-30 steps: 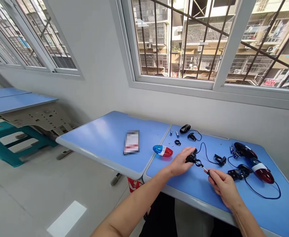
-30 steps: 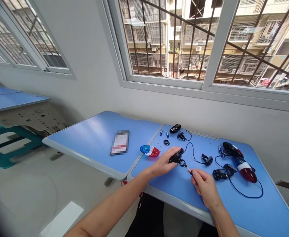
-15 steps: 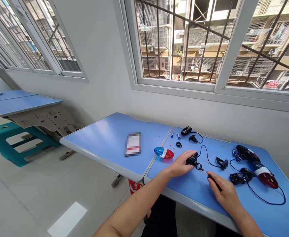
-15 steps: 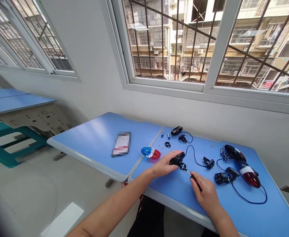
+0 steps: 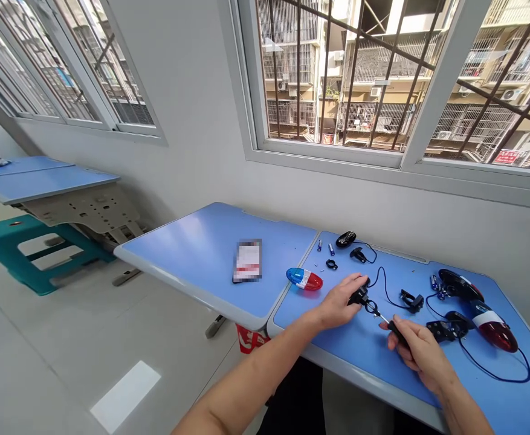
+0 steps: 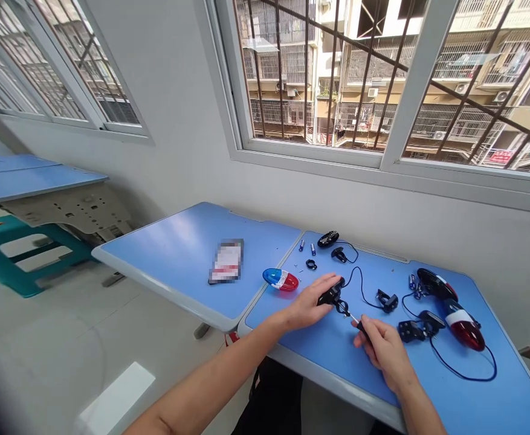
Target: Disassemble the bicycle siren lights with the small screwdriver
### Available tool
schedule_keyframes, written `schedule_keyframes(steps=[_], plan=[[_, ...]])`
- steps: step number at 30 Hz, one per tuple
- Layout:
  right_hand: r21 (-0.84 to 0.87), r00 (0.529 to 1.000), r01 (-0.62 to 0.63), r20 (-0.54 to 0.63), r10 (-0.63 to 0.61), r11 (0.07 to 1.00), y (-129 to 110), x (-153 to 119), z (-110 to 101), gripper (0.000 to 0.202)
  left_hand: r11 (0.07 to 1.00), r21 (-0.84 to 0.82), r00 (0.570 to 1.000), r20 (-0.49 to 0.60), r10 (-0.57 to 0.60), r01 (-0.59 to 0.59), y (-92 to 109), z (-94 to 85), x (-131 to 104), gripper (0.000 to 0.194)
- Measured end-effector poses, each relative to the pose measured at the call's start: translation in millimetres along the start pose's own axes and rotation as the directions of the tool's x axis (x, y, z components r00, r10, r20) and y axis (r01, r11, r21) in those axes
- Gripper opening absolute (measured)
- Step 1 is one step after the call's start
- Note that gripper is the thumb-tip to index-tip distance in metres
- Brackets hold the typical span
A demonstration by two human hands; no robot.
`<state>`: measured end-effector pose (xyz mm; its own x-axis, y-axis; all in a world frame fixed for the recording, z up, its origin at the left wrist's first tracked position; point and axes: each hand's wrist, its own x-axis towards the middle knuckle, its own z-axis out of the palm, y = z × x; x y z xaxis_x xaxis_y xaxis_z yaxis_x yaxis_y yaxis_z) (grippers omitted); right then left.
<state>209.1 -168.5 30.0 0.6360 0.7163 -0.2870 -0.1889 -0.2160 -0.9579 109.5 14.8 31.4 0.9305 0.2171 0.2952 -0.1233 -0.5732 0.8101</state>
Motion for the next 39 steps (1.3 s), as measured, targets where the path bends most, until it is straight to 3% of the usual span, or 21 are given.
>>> schedule_keyframes(steps=[3,6,9,13,16,19,21,24,27,32,36,39], plan=[[0.000,0.998,-0.033,0.059,0.033,0.999,5.2,1.1,-2.3,0.045,1.000,0.022,1.000,-0.005,0.021,-0.021,-1.1,0.3,-1.1,0.065],[-0.075,0.998,0.018,0.056,-0.014,0.997,10.5,3.4,-3.2,0.046,0.999,0.029,0.999,-0.020,0.033,-0.033,-3.0,0.8,-0.8,0.066],[-0.225,0.991,0.134,0.028,-0.131,0.965,11.9,5.0,-2.9,0.048,0.999,0.018,0.999,-0.032,0.027,-0.027,-4.9,1.0,0.4,0.067],[-0.456,0.942,0.313,0.033,-0.335,0.833,15.1,7.6,-6.0,0.049,1.000,0.004,1.000,-0.016,0.013,-0.013,-6.8,0.5,2.1,0.068],[-0.632,0.868,0.403,0.035,-0.495,0.662,22.6,10.9,-10.1,0.044,1.000,0.005,1.000,0.003,-0.020,0.020,-8.2,0.0,3.3,0.068],[-0.750,0.731,0.506,0.112,-0.673,0.425,30.2,13.4,-12.8,0.037,0.999,-0.004,0.999,0.011,-0.040,0.040,-9.1,0.0,3.9,0.068],[-0.796,0.648,0.533,0.165,-0.744,0.288,33.4,13.9,-13.4,0.034,0.998,-0.025,0.999,0.011,-0.050,0.051,-9.1,0.1,4.1,0.069],[-0.845,0.582,0.509,0.199,-0.788,0.162,35.1,13.3,-13.0,0.031,0.997,-0.042,0.998,0.013,-0.066,0.066,-8.5,0.2,4.7,0.070],[-0.854,0.570,0.502,0.206,-0.796,0.138,34.4,12.8,-12.1,0.029,0.996,-0.045,0.997,0.012,-0.076,0.076,-8.1,0.4,5.3,0.070],[-0.813,0.557,0.548,0.182,-0.810,0.194,34.4,14.5,-12.2,0.024,0.997,-0.054,0.999,-0.017,-0.049,0.048,-10.1,1.3,5.2,0.069],[-0.818,0.527,0.551,0.184,-0.830,0.168,37.1,16.2,-11.7,0.024,0.998,-0.050,0.999,-0.026,-0.042,0.040,-14.2,1.5,5.8,0.068],[-0.828,0.557,0.526,0.162,-0.815,0.195,35.9,15.7,-8.8,0.025,0.998,-0.054,0.999,-0.030,-0.042,0.040,-16.2,1.2,5.9,0.068]])
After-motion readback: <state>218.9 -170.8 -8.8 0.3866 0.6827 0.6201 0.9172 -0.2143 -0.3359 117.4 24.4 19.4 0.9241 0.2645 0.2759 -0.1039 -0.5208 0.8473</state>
